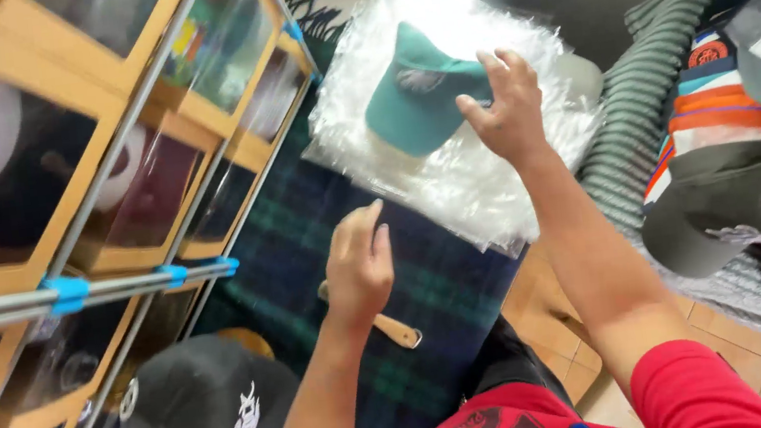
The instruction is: The person cleans a black baseball cap using a hair dryer and a wooden brush, then places the cap into a clear plastic bag and folds the bag closed.
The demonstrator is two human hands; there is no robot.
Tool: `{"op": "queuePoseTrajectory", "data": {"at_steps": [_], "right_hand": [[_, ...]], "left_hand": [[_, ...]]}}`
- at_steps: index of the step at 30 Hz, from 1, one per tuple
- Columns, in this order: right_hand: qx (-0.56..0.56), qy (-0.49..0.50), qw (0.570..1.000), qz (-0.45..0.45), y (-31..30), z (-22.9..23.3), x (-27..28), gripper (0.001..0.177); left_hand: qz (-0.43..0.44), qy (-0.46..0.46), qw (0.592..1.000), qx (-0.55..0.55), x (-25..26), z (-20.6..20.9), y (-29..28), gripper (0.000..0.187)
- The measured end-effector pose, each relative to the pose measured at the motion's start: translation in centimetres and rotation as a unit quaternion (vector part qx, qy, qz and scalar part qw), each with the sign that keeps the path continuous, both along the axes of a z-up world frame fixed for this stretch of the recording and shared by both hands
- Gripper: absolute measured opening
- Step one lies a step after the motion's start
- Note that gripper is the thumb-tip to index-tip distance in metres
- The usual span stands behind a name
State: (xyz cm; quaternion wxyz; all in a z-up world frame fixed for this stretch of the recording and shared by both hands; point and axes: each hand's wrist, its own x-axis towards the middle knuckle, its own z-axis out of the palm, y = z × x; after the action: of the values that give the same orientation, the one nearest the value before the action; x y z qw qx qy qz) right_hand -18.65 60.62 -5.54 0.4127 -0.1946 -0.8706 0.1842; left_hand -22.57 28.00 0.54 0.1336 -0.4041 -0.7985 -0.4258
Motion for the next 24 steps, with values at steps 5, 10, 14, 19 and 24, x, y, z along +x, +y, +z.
{"op": "queuePoseTrajectory", "data": {"at_steps": [5,10,14,19,24], "right_hand": [[-0.031,-0.098,0.986,0.135,5.3,-7.0,-2.6,0.041],[-0.078,-0.074,0.977,0.185,3.6,-2.7,-1.5,0.023],[0.051,-0.096,0.991,0.081,9.9,-6.0,-4.7,0.041],[0.041,-0.263,0.964,0.004,11.8,-8.6,-5.8,0.029],[0.2,-0.2,0.959,0.005,11.8,-4.8,-3.8,0.012]], "left_hand": [[0.001,0.191,0.967,-0.169,-7.5,-3.5,15.4,0.069],[-0.004,0.147,0.961,-0.236,-9.6,-8.4,19.2,0.037],[-0.007,0.095,0.976,-0.197,-8.7,-7.6,18.1,0.01],[0.01,0.103,0.982,-0.158,-8.4,-8.4,17.4,0.017],[0.016,0.091,0.987,-0.135,-8.1,-6.5,16.4,0.023]]}}
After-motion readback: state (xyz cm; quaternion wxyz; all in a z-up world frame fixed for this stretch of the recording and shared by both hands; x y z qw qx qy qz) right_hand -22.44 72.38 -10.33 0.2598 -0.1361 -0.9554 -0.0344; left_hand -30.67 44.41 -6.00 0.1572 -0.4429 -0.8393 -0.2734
